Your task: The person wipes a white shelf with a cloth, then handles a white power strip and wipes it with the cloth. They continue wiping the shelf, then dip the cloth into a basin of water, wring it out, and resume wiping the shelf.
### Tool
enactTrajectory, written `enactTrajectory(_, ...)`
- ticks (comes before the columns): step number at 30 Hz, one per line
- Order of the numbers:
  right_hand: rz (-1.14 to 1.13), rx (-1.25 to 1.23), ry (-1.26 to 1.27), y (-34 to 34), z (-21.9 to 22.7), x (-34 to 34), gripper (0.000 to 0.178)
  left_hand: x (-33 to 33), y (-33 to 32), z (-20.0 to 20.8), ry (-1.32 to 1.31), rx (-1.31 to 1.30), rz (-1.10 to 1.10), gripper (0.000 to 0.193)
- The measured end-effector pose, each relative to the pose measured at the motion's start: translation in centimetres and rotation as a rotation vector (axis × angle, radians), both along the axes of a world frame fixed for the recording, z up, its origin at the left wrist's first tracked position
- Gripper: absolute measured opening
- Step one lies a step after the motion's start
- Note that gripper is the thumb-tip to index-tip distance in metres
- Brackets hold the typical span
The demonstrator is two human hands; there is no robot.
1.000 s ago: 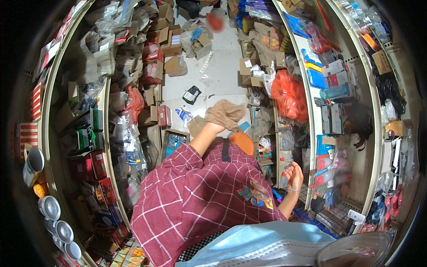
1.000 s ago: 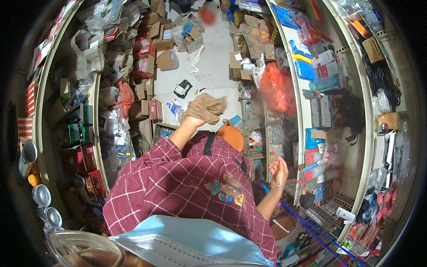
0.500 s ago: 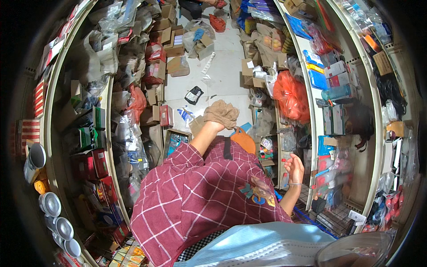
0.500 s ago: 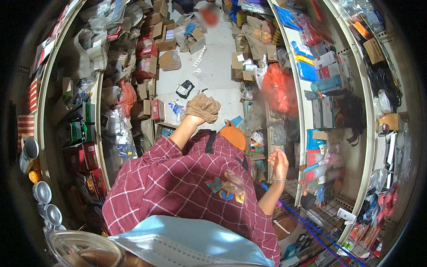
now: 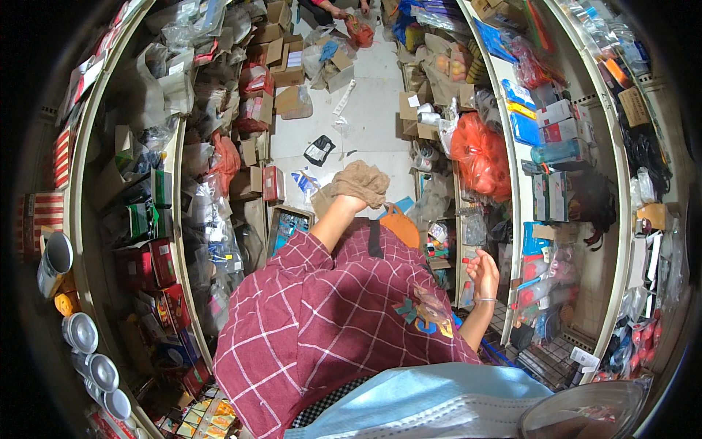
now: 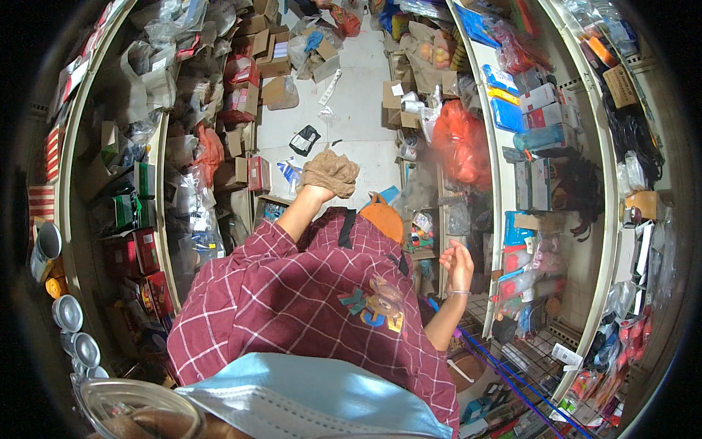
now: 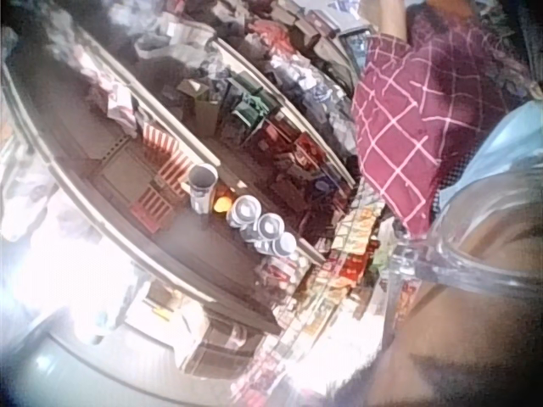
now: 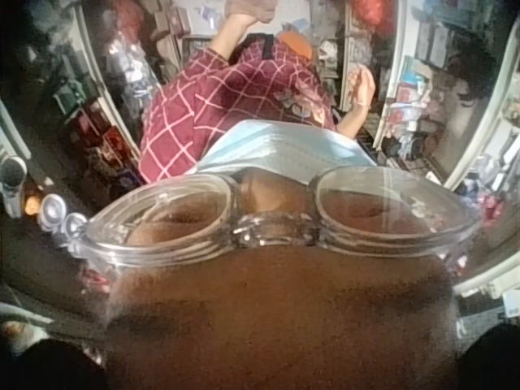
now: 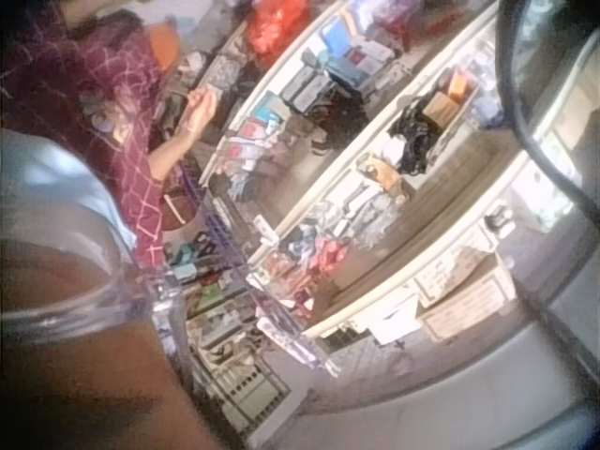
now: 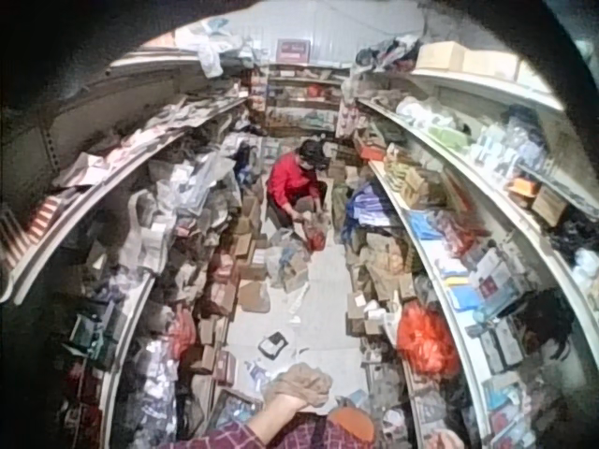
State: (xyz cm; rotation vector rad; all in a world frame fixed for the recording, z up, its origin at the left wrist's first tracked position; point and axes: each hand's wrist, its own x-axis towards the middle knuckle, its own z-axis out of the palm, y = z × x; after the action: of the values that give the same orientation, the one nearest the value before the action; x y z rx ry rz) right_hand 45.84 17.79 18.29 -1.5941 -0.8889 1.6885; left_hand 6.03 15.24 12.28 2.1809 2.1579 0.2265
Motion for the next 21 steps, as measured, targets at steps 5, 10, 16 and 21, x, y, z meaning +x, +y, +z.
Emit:
enactTrajectory(5,0.005,-0.008,-0.008,0.0,-0.1,0.1,0.027,0.3,0.1,-0.9,-0.034,-0.018,-0.02,0.016)
enactTrajectory(10,-0.013,-0.006,0.012,-0.2,-0.4,0.3,0.026,0.4,0.5,0.0,0.009,-0.11,0.03,0.015)
enactTrajectory(16,-0.023,0.001,0.003,-0.3,-0.2,0.3,0.026,0.2,0.1,-0.9,0.016,0.036,-0.017,0.016)
enactTrajectory(21,-0.025,-0.007,0.007,-0.5,-0.2,0.2,0.026,0.3,0.1,-0.7,0.005,0.036,-0.03,0.016)
